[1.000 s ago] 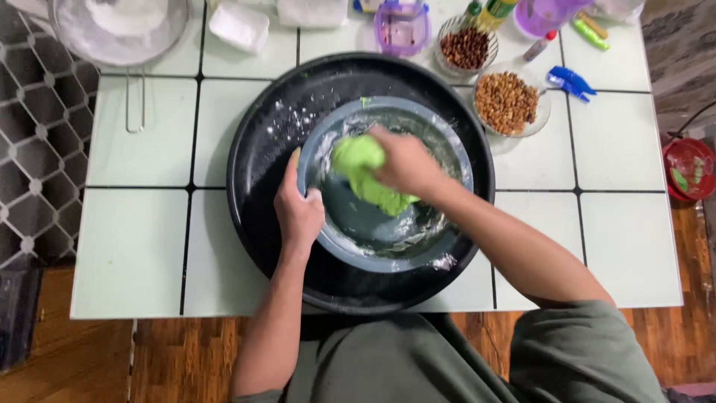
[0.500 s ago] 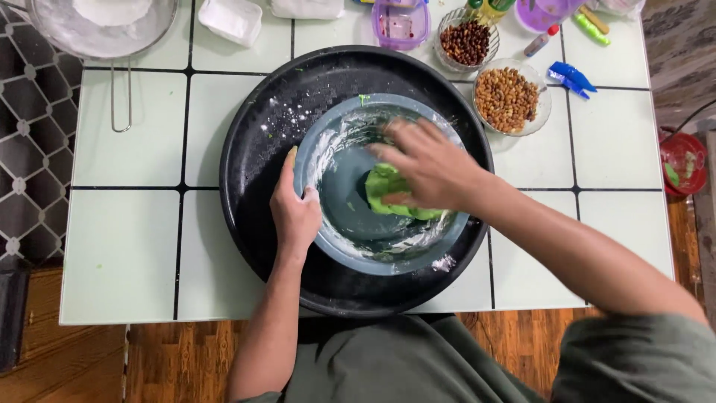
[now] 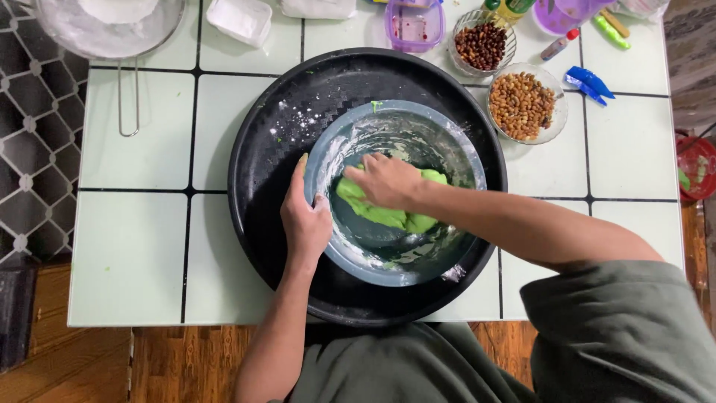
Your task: Kneading green dough in a bowl and then on a large black tray
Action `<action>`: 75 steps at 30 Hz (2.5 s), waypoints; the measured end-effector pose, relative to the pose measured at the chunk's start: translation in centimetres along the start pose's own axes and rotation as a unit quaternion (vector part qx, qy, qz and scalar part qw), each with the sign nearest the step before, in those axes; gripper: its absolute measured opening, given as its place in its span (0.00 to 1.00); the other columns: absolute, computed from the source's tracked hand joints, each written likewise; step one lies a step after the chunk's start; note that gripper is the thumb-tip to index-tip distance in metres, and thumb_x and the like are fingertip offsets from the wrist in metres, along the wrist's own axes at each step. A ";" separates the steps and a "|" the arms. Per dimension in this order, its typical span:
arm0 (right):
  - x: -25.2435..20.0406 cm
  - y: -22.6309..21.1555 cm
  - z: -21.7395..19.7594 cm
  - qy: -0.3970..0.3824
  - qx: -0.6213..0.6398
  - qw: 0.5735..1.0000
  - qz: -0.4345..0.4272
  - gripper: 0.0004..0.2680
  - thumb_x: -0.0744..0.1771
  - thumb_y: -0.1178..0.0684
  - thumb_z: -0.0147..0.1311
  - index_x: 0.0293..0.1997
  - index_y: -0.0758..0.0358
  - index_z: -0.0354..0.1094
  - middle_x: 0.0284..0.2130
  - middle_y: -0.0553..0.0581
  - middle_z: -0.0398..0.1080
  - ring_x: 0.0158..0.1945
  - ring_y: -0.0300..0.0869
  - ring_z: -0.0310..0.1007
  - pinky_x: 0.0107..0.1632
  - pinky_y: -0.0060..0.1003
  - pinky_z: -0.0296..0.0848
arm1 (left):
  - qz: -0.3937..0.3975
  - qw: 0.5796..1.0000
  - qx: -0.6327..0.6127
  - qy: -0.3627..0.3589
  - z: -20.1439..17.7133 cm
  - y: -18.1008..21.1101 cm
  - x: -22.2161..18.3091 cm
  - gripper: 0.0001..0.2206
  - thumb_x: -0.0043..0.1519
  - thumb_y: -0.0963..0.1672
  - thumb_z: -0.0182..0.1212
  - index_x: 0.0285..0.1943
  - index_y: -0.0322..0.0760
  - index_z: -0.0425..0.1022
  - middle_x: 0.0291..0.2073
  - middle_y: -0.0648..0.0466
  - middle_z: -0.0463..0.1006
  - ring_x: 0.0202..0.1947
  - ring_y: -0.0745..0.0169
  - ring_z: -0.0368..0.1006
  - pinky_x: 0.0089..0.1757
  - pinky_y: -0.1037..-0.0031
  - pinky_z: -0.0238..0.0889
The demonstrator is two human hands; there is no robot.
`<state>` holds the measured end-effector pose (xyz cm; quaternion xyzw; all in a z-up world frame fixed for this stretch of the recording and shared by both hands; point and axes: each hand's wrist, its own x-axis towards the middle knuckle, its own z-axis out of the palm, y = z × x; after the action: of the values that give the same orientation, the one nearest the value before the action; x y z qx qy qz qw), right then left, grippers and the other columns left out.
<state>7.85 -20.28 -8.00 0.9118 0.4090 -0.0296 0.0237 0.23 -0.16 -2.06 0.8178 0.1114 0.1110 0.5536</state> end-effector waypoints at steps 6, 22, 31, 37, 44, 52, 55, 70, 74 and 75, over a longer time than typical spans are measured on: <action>2.0 0.9 -7.0 -0.141 0.107 0.980 0.094 0.18 0.65 0.30 0.51 0.56 0.43 0.66 0.32 0.62 0.76 0.36 0.61 0.81 0.38 0.56 0.80 | 0.006 1.000 0.009 0.012 0.1 0.6 0.1 0.30 0.54 0.34 0.54 0.69 0.43 0.70 0.59 0.42 0.76 0.62 0.38 0.69 0.60 0.56 0.62; -10.8 -1.8 -16.1 -0.011 0.035 0.996 0.080 0.31 0.62 0.29 0.63 0.63 0.58 0.55 0.53 0.70 0.60 0.59 0.64 0.67 0.53 0.54 0.76 | -0.015 1.000 0.010 -0.015 -0.4 1.3 0.1 0.29 0.56 0.35 0.53 0.70 0.45 0.67 0.60 0.41 0.75 0.63 0.37 0.68 0.61 0.55 0.60; -3.4 -1.7 -7.6 -0.028 -0.036 0.998 -0.047 0.30 0.64 0.23 0.49 0.69 0.44 0.50 0.55 0.62 0.59 0.62 0.56 0.59 0.59 0.65 0.63 | -0.010 1.000 0.007 -0.015 -0.6 1.0 -0.1 0.31 0.55 0.34 0.53 0.71 0.45 0.67 0.61 0.40 0.74 0.63 0.37 0.67 0.61 0.56 0.60; 1.5 -0.9 -3.0 -0.032 0.044 0.998 -0.040 0.18 0.67 0.39 0.50 0.64 0.43 0.60 0.41 0.60 0.71 0.54 0.56 0.75 0.55 0.68 0.69 | 0.005 1.000 0.021 0.000 -0.1 -0.4 -0.5 0.33 0.53 0.34 0.54 0.71 0.46 0.68 0.61 0.43 0.75 0.64 0.39 0.68 0.61 0.56 0.60; -2.5 0.8 -8.8 0.133 0.346 0.921 0.122 0.19 0.60 0.49 0.67 0.56 0.50 0.69 0.38 0.62 0.76 0.45 0.60 0.79 0.48 0.56 0.76 | 0.001 1.000 0.010 0.003 0.4 -0.7 0.1 0.32 0.54 0.35 0.53 0.71 0.47 0.68 0.59 0.41 0.75 0.63 0.38 0.68 0.62 0.56 0.61; -11.4 1.5 -17.9 -0.087 0.378 0.905 0.176 0.18 0.63 0.51 0.63 0.57 0.60 0.65 0.44 0.74 0.74 0.48 0.71 0.75 0.48 0.66 0.73 | -0.001 0.999 0.028 -0.027 -0.4 0.3 0.2 0.31 0.57 0.34 0.56 0.72 0.47 0.67 0.61 0.40 0.74 0.64 0.36 0.67 0.62 0.54 0.59; -11.6 1.3 -19.5 -0.078 0.247 0.955 0.145 0.18 0.63 0.46 0.62 0.59 0.54 0.68 0.53 0.66 0.72 0.49 0.67 0.75 0.49 0.63 0.76 | -0.009 0.999 0.016 -0.027 -0.3 0.9 0.7 0.30 0.58 0.34 0.55 0.72 0.47 0.66 0.62 0.41 0.73 0.65 0.37 0.66 0.62 0.55 0.58; 1.1 -0.6 -2.8 -0.020 0.060 0.998 0.023 0.22 0.61 0.31 0.62 0.58 0.40 0.66 0.44 0.57 0.64 0.51 0.53 0.66 0.49 0.59 0.71 | -0.027 0.999 0.029 -0.029 -0.6 1.8 0.4 0.30 0.57 0.35 0.54 0.71 0.47 0.67 0.59 0.39 0.75 0.62 0.34 0.68 0.59 0.52 0.61; 2.8 0.9 -0.4 0.006 0.172 0.984 0.044 0.15 0.65 0.51 0.51 0.58 0.41 0.67 0.29 0.63 0.70 0.34 0.59 0.78 0.37 0.61 0.77 | -0.024 0.999 0.019 -0.026 -0.3 0.6 0.5 0.31 0.56 0.35 0.55 0.71 0.49 0.66 0.60 0.41 0.75 0.63 0.36 0.68 0.60 0.53 0.61; 2.7 1.4 -1.8 0.007 0.170 0.984 0.045 0.15 0.65 0.51 0.51 0.58 0.41 0.67 0.29 0.63 0.70 0.34 0.59 0.78 0.37 0.61 0.77 | -0.021 0.999 0.017 -0.026 -0.2 0.7 0.6 0.31 0.56 0.35 0.55 0.71 0.49 0.66 0.60 0.41 0.75 0.63 0.36 0.68 0.60 0.53 0.61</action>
<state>10.76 -19.08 -6.37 0.9201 0.3568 -0.0909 -0.1332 0.72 -0.02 -1.32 0.8272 0.1167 0.0762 0.5443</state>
